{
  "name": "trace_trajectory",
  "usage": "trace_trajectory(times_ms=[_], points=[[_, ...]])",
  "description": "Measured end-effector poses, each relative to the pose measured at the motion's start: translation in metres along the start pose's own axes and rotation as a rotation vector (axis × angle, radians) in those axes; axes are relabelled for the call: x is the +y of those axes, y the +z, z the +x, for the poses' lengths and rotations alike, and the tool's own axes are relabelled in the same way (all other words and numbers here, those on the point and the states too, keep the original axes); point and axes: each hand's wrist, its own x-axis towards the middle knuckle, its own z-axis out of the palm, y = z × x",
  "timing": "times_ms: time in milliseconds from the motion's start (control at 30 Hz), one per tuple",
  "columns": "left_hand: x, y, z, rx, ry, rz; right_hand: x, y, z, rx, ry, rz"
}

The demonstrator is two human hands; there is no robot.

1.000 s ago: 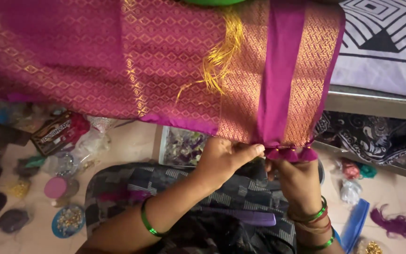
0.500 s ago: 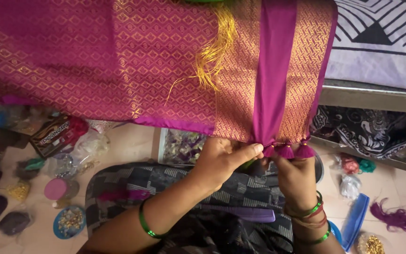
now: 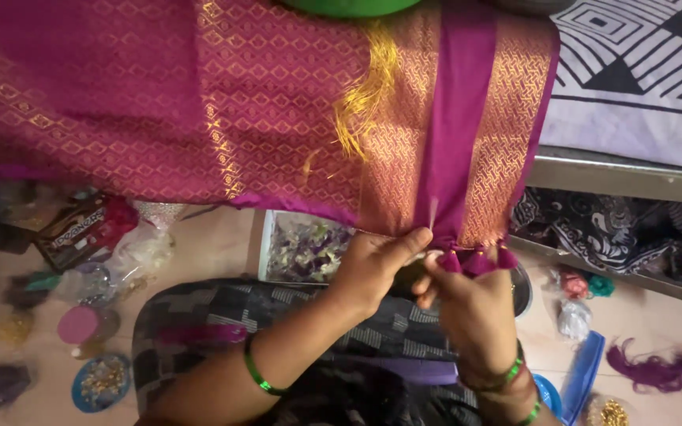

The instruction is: The person sits on the floor and attaches decorative tassels to the edge of a pink and gold fabric, tying each tassel on by hand. They use scissors to trim threads and a comb to fluff the tassel fibers, working on one tassel at a time along the fabric edge.

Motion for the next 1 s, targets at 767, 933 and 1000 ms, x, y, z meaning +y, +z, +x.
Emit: trace_trajectory(times_ms=[767,933,1000], points=[[-0.008,0.005,0.003,0.122,0.053,-0.061,-0.019,0.010,0.001,0.029,-1.080,-1.061],[0.022,0.029,-0.006,0.033,0.022,-0.118,-0.031,-0.001,0.018,-0.022,-0.294,0.267],[0.017,0.025,-0.002,0.050,0.032,-0.122,-0.024,-0.008,0.028,-0.037,-0.181,0.380]])
